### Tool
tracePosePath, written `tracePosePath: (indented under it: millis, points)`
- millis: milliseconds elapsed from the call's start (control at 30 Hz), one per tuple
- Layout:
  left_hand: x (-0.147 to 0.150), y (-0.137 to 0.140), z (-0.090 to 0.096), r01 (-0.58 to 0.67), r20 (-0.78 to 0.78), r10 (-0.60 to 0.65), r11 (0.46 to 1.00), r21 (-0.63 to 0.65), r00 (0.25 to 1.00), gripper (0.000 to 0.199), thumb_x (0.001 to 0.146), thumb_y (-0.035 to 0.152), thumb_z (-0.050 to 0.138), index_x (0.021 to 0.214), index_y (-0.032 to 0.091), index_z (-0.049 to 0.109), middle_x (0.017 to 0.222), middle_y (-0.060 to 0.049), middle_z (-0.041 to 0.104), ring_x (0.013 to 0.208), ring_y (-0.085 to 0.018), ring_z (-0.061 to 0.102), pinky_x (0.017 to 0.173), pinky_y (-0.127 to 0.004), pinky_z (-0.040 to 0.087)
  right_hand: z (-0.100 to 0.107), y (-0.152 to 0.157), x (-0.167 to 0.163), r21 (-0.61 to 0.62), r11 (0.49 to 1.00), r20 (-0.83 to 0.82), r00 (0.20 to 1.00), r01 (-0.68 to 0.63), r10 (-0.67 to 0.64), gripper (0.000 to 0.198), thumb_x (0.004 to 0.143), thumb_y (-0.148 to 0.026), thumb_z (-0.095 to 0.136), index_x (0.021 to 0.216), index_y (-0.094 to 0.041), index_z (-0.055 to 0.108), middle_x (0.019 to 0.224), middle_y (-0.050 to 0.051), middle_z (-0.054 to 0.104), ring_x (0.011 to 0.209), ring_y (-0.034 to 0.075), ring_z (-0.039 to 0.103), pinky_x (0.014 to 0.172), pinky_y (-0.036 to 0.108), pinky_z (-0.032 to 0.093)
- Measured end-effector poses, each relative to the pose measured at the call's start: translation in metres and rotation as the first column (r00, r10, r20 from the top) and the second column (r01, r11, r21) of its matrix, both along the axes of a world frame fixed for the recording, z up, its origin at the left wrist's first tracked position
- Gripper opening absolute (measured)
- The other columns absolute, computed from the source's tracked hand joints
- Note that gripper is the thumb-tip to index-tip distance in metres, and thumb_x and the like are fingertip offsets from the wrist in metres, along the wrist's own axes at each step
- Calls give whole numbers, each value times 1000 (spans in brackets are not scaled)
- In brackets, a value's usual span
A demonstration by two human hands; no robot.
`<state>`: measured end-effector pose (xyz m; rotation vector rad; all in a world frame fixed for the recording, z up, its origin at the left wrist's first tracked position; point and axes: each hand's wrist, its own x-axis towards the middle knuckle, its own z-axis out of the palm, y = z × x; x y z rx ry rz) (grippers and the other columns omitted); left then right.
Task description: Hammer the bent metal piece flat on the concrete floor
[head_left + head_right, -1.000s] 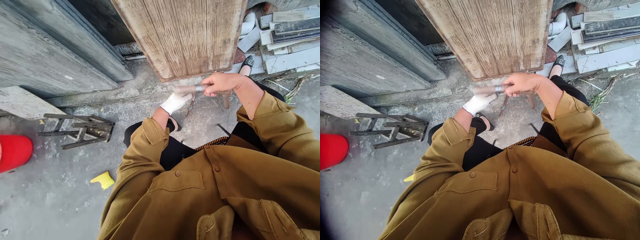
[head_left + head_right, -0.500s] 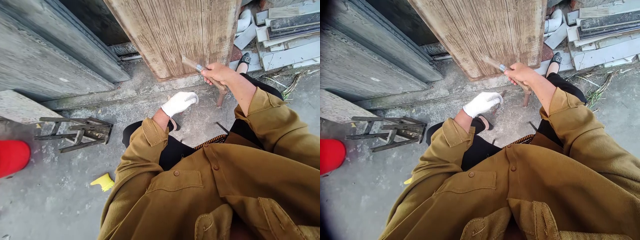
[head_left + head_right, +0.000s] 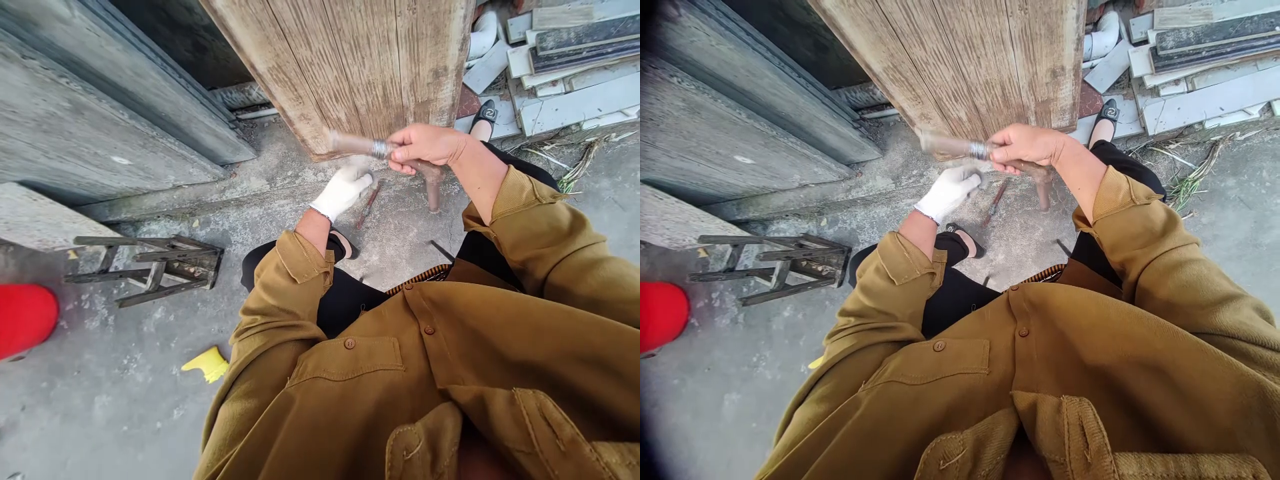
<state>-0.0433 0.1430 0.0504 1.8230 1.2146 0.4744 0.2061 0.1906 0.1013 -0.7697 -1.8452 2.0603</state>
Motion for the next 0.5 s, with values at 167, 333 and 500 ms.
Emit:
tracePosePath:
  millis: [167, 333, 500]
  points:
    - [6, -9, 8, 192, -163, -180, 979, 62, 970, 34, 98, 37, 49, 99, 14, 75, 75, -3, 67, 72, -18, 61, 75, -30, 50, -14, 6, -9, 65, 944, 166, 929, 324, -331, 28, 102, -28, 67, 77, -18, 57, 67, 0, 58, 55, 9, 51, 51, 20, 42]
    - [-3, -4, 23, 214, -295, -159, 963, 164, 942, 29, 95, 33, 53, 94, 15, 75, 90, -7, 73, 94, -24, 68, 92, -36, 51, -15, 7, -6, 250, 968, 475, 874, -27, -98, 28, 91, -36, 83, 80, -17, 65, 62, -2, 55, 58, 10, 55, 55, 20, 42]
    - [-15, 7, 15, 133, 10, -133, 988, -76, 991, 19, 89, 32, 64, 87, 15, 73, 79, -3, 71, 77, -18, 65, 79, -31, 52, 4, 0, 0, 118, 933, 489, 837, -341, 244, 27, 89, -40, 82, 94, -15, 74, 82, -1, 67, 78, 11, 65, 70, 22, 48]
